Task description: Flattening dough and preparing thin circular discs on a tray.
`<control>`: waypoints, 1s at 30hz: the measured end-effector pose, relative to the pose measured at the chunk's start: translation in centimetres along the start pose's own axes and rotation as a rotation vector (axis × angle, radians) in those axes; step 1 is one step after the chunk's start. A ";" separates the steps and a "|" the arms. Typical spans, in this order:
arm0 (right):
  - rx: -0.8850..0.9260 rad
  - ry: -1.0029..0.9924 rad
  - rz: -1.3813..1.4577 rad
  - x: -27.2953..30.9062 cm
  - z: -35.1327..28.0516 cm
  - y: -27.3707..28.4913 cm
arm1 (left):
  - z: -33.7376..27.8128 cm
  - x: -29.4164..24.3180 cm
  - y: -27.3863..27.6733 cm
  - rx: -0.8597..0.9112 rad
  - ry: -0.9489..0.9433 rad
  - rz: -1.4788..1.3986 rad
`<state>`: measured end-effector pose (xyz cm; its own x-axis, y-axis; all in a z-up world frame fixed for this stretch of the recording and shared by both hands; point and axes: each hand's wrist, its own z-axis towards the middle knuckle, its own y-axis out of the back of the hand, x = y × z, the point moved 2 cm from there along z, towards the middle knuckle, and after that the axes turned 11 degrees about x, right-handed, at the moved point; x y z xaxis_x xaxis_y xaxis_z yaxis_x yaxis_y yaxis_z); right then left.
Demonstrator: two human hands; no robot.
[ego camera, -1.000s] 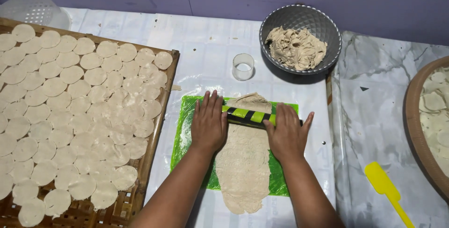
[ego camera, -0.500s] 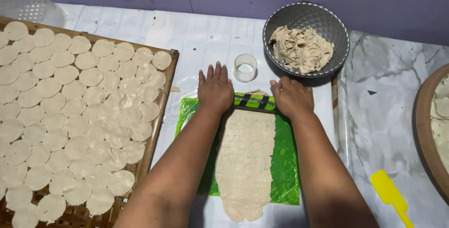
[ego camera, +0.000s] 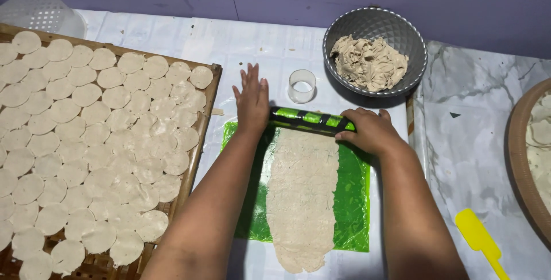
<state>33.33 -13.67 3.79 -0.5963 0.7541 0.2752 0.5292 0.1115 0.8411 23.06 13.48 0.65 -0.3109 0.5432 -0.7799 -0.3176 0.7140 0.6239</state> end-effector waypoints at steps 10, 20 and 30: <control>-0.101 -0.024 -0.075 3.9 -6.8 -1.1 | -11.3 -1.8 2.8 -0.188 -0.186 0.162; -0.557 -0.077 -0.068 4.3 -5.2 -9.2 | -12.5 0.2 -2.2 -0.032 -0.249 0.552; -0.309 -0.210 0.000 2.6 2.1 -3.8 | -3.2 -0.4 -2.6 0.033 -0.083 0.621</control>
<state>31.06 -10.78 0.29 -0.4428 0.8739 0.2003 0.3031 -0.0644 0.9508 21.17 10.00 -0.53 -0.3573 0.8929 -0.2740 -0.0719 0.2662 0.9612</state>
